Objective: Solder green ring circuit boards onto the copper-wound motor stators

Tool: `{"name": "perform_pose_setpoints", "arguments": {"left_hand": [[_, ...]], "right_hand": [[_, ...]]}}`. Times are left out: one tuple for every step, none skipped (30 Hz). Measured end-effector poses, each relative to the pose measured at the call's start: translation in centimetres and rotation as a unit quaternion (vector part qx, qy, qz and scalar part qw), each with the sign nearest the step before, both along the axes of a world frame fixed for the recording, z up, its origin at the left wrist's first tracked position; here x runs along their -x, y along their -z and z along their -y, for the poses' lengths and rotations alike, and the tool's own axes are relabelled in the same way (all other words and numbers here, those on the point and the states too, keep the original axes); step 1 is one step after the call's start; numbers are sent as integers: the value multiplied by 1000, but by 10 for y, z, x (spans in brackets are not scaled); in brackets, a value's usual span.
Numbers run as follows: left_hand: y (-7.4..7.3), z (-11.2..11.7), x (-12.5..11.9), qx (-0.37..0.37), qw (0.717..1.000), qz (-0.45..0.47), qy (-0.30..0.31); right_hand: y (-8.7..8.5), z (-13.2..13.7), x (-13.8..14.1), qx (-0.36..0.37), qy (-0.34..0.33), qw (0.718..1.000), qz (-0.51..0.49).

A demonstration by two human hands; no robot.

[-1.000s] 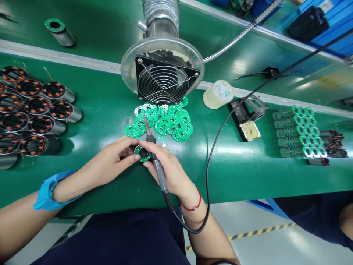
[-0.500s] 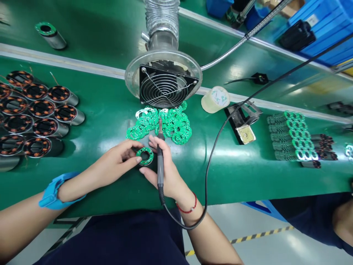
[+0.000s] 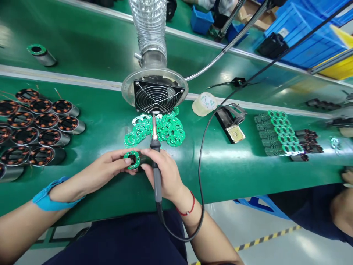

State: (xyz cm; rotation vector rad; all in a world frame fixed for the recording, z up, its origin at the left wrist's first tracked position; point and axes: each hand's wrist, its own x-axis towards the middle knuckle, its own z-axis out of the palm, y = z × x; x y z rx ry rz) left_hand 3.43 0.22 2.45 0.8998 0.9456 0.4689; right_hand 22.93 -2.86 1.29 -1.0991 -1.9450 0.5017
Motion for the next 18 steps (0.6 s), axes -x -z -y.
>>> {"name": "perform_pose_setpoints", "arguments": {"left_hand": [[0, 0, 1, 7, 1000, -6, 4], [0, 1, 1, 8, 1000, -17, 8], [1, 2, 1, 2, 999, -30, 11], [2, 2, 1, -14, 999, -44, 12], [3, 4, 0, -44, 997, -60, 6], [5, 5, 0, -88, 993, -79, -4], [6, 6, 0, -145, 984, -107, -18], [6, 8, 0, -213, 966, -142, -33], [7, 9, 0, -287, 940, -180, -45], [6, 11, 1, -362, 905, -216, -54], [6, 13, 1, -434, 865, -245, -63], [5, 14, 2, -497, 824, -263, -70], [4, 16, 3, -548, 788, -271, -79], [2, 17, 4, -581, 762, -273, -87], [1, 18, 4, -596, 750, -272, -95], [0, 19, 5, -593, 752, -270, -102], [-1, 20, 5, -577, 766, -264, -105], [-2, 20, 5, -547, 790, -256, -105]], "right_hand": [[-3, -1, -2, -16, 5, 1000, 13], [-5, -2, -4, -36, 8, 999, 33], [-6, -3, -5, -56, 9, 997, 58], [-7, -4, -6, -76, 7, 994, 82], [-7, -4, -5, -90, 4, 990, 104], [-7, -4, -4, -96, 3, 988, 119], [-7, -4, -2, -90, 6, 988, 124], [-7, -2, 1, -70, 12, 991, 113], [-7, -1, 4, -32, 22, 996, 81], [-6, 1, 8, 22, 31, 999, 25], [-6, 2, 12, 89, 37, 994, -53], [-6, 4, 16, 160, 36, 976, -143], [-6, 5, 20, 225, 29, 946, -231], [-6, 6, 23, 276, 16, 911, -306], [-6, 6, 26, 307, 4, 881, -360], [-7, 7, 27, 322, -6, 862, -391], [-7, 7, 28, 325, -8, 857, -401], [-8, 7, 29, 315, -1, 864, -393]]}}
